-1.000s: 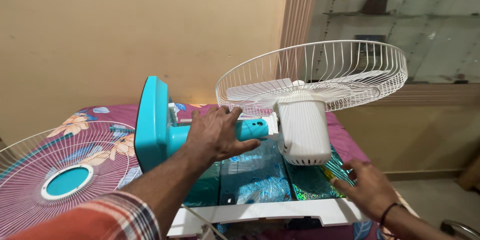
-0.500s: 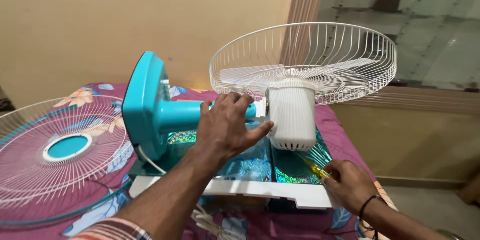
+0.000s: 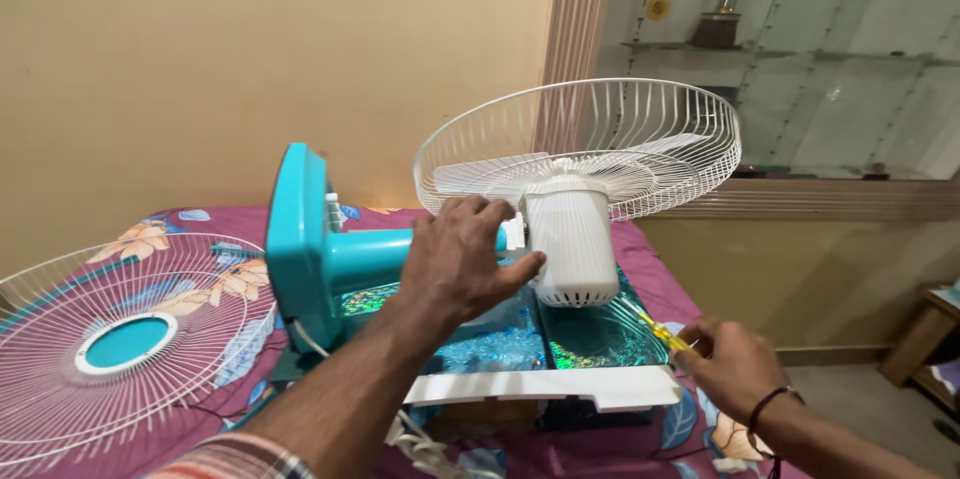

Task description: The person assembles a small table fan by attaching the base to the motor housing and securing it with a screwdriver. They then attach the front grill and tighten the central knob to complete the assembly.

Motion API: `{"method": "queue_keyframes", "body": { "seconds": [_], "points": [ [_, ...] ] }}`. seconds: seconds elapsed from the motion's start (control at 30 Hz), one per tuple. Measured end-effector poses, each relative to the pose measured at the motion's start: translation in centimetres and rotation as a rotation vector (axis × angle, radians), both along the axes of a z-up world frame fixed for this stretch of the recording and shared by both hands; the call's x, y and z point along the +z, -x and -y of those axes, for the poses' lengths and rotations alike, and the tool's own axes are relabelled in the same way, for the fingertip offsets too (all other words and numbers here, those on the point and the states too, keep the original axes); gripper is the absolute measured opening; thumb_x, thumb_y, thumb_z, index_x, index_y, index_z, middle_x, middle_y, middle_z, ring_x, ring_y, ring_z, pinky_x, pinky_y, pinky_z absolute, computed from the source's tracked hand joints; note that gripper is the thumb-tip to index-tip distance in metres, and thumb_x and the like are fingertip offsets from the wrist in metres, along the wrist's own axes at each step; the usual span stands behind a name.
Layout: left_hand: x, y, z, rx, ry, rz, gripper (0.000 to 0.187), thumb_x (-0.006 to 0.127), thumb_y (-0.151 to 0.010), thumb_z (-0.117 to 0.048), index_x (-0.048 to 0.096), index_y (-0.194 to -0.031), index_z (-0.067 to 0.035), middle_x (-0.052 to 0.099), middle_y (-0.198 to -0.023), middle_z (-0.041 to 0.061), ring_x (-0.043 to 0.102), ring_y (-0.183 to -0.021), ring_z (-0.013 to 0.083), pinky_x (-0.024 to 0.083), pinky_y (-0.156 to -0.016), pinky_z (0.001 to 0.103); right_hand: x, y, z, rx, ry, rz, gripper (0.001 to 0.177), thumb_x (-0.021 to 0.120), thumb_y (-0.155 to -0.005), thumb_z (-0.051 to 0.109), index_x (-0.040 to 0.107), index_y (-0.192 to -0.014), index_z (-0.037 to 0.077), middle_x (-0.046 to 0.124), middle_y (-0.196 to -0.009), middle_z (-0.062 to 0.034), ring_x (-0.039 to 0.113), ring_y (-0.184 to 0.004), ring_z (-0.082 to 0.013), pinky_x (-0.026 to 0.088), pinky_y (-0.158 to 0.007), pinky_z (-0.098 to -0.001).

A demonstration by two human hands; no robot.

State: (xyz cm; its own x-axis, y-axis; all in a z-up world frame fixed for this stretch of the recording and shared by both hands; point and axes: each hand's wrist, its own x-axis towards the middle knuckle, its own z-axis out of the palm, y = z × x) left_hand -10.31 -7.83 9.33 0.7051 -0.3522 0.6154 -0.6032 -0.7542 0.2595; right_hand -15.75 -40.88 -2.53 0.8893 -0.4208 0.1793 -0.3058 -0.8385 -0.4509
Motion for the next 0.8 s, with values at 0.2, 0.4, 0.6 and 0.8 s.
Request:
{"method": "queue_keyframes", "body": {
  "seconds": [0.2,0.4,0.6,0.8],
  "points": [
    [1.2,1.0,-0.9,-0.160,0.062,0.066,0.056,0.075,-0.078,-0.047,0.068,-0.120,-0.009,0.070,-0.110,0.015,0.065,-0.109,0.0337,0.052,-0.091,0.052,0.5,2.1,-2.8,-0.079,-0.083,0.082,0.034,0.080,-0.080,0.028,0.081,-0.108,0.009,0.084,-0.096,-0.0103,0.080,-0.088,-0.0208,0.060,-0.086,-0.0350],
    [1.4,3.3,-0.5,-0.162,0.294,-0.216,0.051,0.073,-0.080,-0.040,0.068,-0.121,-0.011,0.070,-0.115,0.015,0.067,-0.110,0.0324,0.053,-0.095,0.046,-1.3,5.8,-4.5,-0.055,-0.522,0.182,0.028,0.079,-0.082,0.022,0.082,-0.101,0.000,0.076,-0.079,-0.0094,0.062,-0.066,-0.0165,0.047,-0.059,-0.0329],
    [-0.7,7.8,1.3,-0.202,0.475,-0.506,0.043,0.070,-0.080,-0.037,0.073,-0.115,-0.012,0.074,-0.113,0.014,0.073,-0.103,0.0300,0.056,-0.095,0.042,-3.9,9.8,-6.2,-0.198,-0.829,0.117,0.021,0.080,-0.085,0.022,0.078,-0.089,0.002,0.060,-0.072,-0.0013,0.049,-0.064,-0.0112,0.034,-0.056,-0.0289],
    [-3.3,11.8,3.2,-0.297,0.374,-0.715,0.042,0.070,-0.081,-0.037,0.075,-0.113,-0.012,0.074,-0.109,0.019,0.072,-0.103,0.0333,0.055,-0.096,0.043,-5.6,12.2,-5.9,-0.222,-1.051,0.098,0.026,0.081,-0.087,0.022,0.070,-0.093,0.000,0.062,-0.076,-0.0025,0.055,-0.065,-0.0129,0.037,-0.055,-0.0299]
  ]
}}
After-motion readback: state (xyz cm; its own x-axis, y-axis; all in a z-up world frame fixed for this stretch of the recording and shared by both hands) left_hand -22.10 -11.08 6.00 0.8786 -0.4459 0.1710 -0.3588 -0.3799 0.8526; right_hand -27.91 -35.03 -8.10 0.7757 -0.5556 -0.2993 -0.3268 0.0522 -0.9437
